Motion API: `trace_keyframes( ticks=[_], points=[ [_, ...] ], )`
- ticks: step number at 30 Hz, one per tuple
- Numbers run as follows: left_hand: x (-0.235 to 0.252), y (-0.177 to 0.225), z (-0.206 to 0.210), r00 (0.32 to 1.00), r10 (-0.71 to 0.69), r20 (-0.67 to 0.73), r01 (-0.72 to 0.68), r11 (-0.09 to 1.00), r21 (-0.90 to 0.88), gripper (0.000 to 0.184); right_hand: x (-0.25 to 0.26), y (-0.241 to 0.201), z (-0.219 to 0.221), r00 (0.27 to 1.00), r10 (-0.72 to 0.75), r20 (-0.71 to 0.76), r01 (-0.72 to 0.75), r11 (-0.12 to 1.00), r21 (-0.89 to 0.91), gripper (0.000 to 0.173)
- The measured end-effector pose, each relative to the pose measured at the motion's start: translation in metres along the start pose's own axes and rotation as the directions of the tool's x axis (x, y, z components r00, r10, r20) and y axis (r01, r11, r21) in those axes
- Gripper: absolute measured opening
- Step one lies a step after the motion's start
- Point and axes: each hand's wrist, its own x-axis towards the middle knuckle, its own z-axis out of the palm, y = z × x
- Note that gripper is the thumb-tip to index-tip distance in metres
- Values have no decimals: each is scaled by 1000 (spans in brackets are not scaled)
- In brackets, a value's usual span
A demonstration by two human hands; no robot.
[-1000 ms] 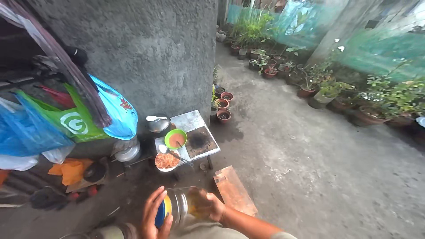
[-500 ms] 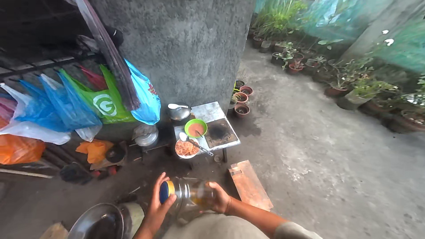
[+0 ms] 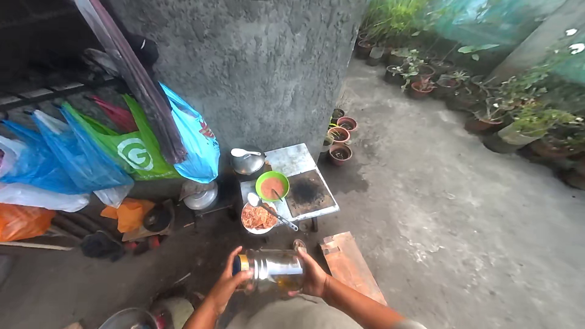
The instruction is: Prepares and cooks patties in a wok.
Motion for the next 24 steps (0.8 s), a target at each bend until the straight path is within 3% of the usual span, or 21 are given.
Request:
trace_keyframes(
  ticks=[5, 8, 11, 17, 24],
  points=[
    [86, 64, 40, 988, -75, -133, 66, 995, -74, 68, 36, -76, -33, 987, -69, -147, 93, 982, 163, 85],
    [158, 94, 63, 977, -118, -180, 101, 990, -100, 71, 62, -123, -60, 950, -105, -293, 137, 986, 93, 87],
    [233, 120, 84, 972, -75, -221, 81, 997, 16, 80, 80, -156, -98, 876, -94, -474, 104, 995, -4, 73],
    [388, 152, 109, 957, 2, -289, 55, 980, 191, 89, 52, -181, -160, 729, 21, -684, 36, 997, 69, 52],
    [508, 174, 125, 925, 108, -364, 67, 897, 436, 91, 7, -169, -214, 579, 115, -807, 25, 987, 158, 52]
  ],
)
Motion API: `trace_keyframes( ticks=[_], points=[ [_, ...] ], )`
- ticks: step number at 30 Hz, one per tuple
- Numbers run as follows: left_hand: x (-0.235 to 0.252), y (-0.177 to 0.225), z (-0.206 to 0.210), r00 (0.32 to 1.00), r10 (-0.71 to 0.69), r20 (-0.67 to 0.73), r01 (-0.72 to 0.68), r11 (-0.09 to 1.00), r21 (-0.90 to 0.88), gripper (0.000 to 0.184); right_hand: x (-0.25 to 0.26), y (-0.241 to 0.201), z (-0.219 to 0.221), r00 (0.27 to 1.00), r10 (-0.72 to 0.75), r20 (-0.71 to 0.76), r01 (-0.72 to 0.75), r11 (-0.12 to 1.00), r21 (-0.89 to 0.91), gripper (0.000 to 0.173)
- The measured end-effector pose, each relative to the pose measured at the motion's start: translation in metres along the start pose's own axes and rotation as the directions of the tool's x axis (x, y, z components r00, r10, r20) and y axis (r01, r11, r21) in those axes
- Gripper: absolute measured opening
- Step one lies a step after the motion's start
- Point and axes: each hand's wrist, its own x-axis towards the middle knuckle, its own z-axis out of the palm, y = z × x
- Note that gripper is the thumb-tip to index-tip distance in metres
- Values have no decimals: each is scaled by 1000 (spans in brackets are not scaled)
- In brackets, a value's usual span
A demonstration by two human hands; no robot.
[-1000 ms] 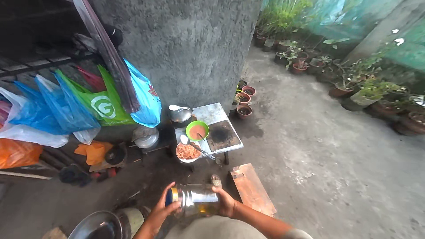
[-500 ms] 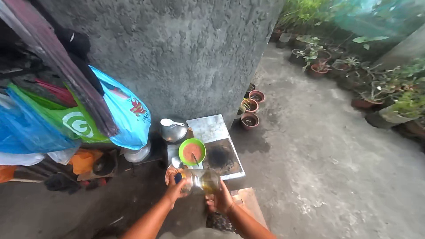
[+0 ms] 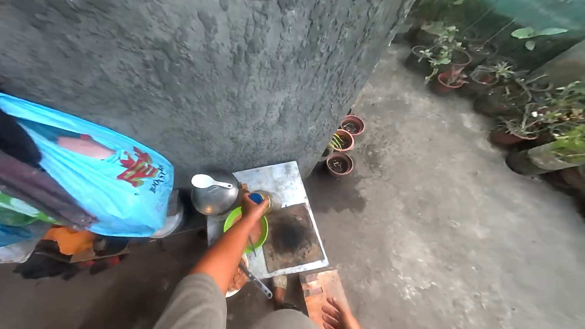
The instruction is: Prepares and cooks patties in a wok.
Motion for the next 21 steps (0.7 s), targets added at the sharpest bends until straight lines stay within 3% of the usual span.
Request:
trace_keyframes(
  ticks=[10, 15, 19, 21],
  points=[
    [54, 10, 20, 1000, -16, 10, 13, 956, 294, 93, 14, 4, -25, 993, 57, -100, -50, 997, 66, 49],
    [59, 12, 22, 998, 36, 52, -52, 936, 348, 96, 17, -1, -20, 995, 38, -88, -33, 998, 52, 49],
    [51, 14, 17, 990, 110, 83, -132, 930, 344, 113, 16, -5, -13, 997, 16, -70, -15, 1000, 13, 49],
    [37, 23, 2, 981, 182, 74, -196, 937, 289, 109, 16, -6, -10, 997, 15, -74, -16, 1000, -23, 50]
  ],
)
